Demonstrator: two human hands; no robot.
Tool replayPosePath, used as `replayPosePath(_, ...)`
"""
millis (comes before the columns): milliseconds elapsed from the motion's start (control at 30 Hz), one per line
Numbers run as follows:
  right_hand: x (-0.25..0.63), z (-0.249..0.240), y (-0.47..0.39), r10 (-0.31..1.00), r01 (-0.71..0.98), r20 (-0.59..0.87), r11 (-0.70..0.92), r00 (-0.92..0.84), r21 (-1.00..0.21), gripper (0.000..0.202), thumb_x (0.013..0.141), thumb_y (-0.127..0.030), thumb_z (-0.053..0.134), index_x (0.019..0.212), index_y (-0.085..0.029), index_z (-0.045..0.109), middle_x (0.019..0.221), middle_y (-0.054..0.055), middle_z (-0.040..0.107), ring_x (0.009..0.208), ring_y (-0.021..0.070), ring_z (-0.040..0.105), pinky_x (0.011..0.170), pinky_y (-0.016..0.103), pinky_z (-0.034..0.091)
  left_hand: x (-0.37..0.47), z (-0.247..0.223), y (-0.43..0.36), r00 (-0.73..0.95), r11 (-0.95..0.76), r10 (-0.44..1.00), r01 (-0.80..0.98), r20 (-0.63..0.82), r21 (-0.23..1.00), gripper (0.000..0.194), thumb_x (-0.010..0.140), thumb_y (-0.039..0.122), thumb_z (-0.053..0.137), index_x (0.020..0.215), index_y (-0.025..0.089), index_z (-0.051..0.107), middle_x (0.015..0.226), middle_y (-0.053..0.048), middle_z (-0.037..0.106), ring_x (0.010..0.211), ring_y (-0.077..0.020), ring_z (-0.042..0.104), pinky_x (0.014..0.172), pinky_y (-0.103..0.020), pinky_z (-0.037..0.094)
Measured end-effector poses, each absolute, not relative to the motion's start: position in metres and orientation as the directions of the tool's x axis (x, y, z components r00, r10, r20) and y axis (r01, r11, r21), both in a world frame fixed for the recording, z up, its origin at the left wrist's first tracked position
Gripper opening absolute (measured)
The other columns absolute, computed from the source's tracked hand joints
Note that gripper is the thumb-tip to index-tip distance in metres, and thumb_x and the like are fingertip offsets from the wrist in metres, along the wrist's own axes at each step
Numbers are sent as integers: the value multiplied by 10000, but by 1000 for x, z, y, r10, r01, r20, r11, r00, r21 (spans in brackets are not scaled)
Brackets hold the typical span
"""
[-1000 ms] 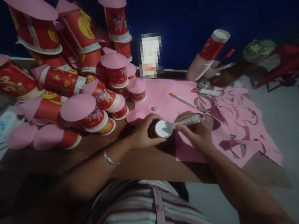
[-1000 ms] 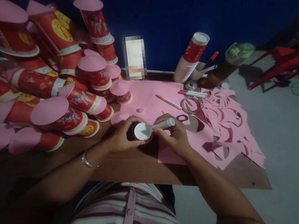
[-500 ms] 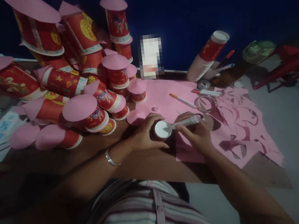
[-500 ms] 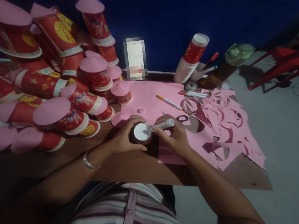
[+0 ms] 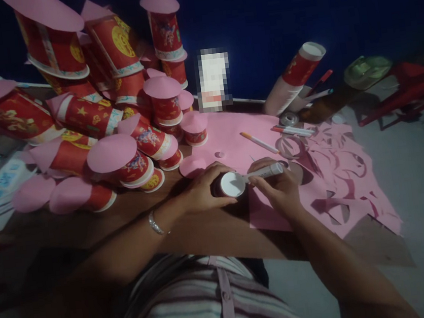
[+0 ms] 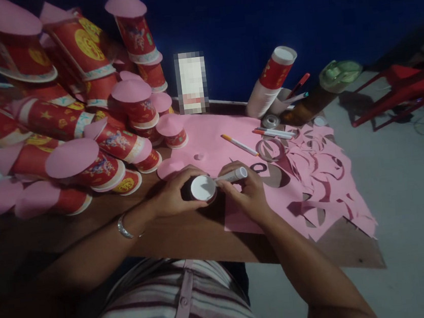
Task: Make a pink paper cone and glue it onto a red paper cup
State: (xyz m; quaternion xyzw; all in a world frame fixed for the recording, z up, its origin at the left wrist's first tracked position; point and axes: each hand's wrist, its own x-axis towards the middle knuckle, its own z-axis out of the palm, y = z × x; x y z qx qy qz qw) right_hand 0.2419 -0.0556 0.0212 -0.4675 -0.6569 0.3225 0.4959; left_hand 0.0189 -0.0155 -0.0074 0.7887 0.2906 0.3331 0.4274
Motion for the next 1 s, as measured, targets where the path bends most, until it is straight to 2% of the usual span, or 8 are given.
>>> replayPosePath(300, 240, 27, -57, 941, 343, 328, 336, -82, -877, 107, 901, -289, 697, 832, -207, 690, 865, 35, 690, 794, 168, 670, 654, 291, 565, 15, -4, -13, 647, -483, 713, 174, 270, 858, 590, 722, 264, 834, 1253, 226, 579, 1231, -101, 663, 1186, -282, 631, 1042, -491, 506)
replayPosePath(433, 239, 25, -57, 941, 346, 330, 336, -76, -876, 72, 894, -267, 705, 854, -209, 691, 851, 23, 692, 766, 158, 666, 646, 280, 560, 14, -5, -16, 644, -451, 725, 177, 243, 875, 648, 743, 221, 792, 1330, 239, 519, 1312, -110, 636, 1227, -278, 623, 1069, -480, 499)
replayPosePath(600, 238, 20, -58, 948, 282, 317, 304, 0, -910, 104, 894, -308, 722, 874, -211, 690, 876, 24, 684, 728, 149, 655, 625, 281, 574, 17, -13, -21, 628, -371, 745, 110, 225, 922, 846, 612, 361, 934, 1302, 246, 458, 1306, -122, 596, 1214, -296, 617, 1030, -489, 520)
replayPosePath(700, 238, 18, -58, 948, 244, 317, 303, 18, -921, 111, 891, -317, 725, 881, -212, 693, 896, 30, 679, 704, 145, 647, 592, 279, 576, 21, -16, -20, 588, -383, 779, 173, 217, 908, 775, 611, 401, 936, 1217, 235, 483, 1209, -100, 608, 1114, -282, 630, 968, -488, 536)
replayPosePath(767, 239, 17, -58, 939, 268, 344, 334, -10, -904, 81, 895, -291, 720, 880, -214, 701, 901, 34, 684, 766, 158, 660, 638, 289, 578, 22, -16, -19, 587, -416, 774, 188, 238, 890, 698, 650, 394, 914, 1186, 230, 498, 1170, -89, 605, 1082, -271, 625, 953, -486, 534)
replayPosePath(867, 239, 19, -58, 922, 304, 381, 382, -63, -873, 48, 903, -247, 705, 870, -212, 706, 894, 37, 687, 839, 173, 666, 698, 305, 565, 22, -15, -17, 602, -479, 742, 169, 295, 861, 653, 687, 367, 896, 1199, 229, 515, 1185, -93, 594, 1136, -277, 602, 997, -499, 514)
replayPosePath(1000, 239, 22, -57, 927, 314, 367, 371, -71, -874, 49, 909, -236, 695, 871, -206, 699, 885, 28, 679, 792, 155, 658, 661, 283, 546, 20, -11, -16, 615, -531, 710, 148, 343, 834, 634, 707, 325, 888, 1229, 223, 543, 1186, -92, 588, 1181, -277, 589, 1039, -490, 505)
